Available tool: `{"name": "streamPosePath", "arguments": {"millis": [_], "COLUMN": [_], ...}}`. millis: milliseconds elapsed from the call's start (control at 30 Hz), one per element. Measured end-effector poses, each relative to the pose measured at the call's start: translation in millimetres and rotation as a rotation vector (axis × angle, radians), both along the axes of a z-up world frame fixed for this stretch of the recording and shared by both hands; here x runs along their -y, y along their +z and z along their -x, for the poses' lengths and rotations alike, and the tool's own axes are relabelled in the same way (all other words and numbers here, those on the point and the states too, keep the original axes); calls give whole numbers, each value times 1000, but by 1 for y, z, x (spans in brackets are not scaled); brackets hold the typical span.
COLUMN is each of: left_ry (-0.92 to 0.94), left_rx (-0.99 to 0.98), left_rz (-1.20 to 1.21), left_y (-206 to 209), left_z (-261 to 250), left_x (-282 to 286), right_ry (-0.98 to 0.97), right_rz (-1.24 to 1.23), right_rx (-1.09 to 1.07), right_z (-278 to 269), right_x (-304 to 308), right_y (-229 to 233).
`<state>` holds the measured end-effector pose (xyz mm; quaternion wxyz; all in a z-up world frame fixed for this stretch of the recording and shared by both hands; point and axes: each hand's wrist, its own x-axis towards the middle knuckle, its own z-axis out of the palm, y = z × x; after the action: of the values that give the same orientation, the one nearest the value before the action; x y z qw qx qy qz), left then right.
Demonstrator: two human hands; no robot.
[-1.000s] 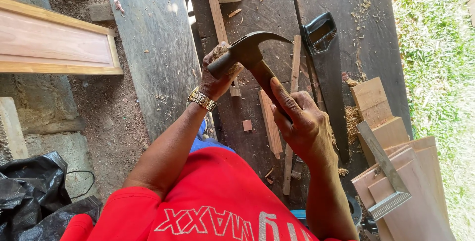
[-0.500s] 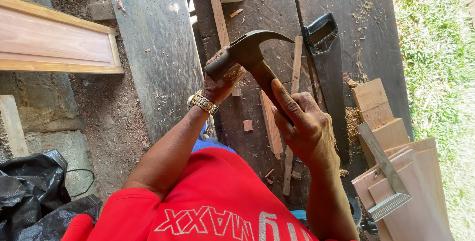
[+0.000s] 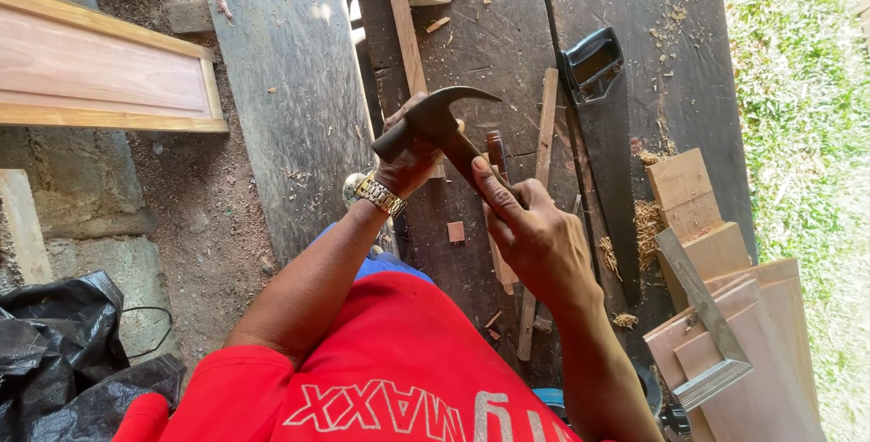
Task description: Hammering a wooden joint and organizing woodworking tools on a workbench.
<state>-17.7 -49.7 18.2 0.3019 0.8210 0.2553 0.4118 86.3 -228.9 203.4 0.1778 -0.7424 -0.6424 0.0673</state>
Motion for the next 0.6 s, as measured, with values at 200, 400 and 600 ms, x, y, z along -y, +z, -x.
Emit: {"name": "streamPosePath", "arguments": {"millis": [200,400,600], "left_ry": [-45,-109,-84], "left_rx": [26,-90,116], "left_rz": [362,552,472], "left_y": [6,0,34], "left_z": [-2,-6,-4], "left_x": [7,6,1], "right_ry": [-6,-9,-14], "right_rz": [-75,-33,-26], "right_rx": [-24,-25,21], "right_z": [5,6,11], "right_x": [1,-4,-2], "right_y": [12,-2,-7]}}
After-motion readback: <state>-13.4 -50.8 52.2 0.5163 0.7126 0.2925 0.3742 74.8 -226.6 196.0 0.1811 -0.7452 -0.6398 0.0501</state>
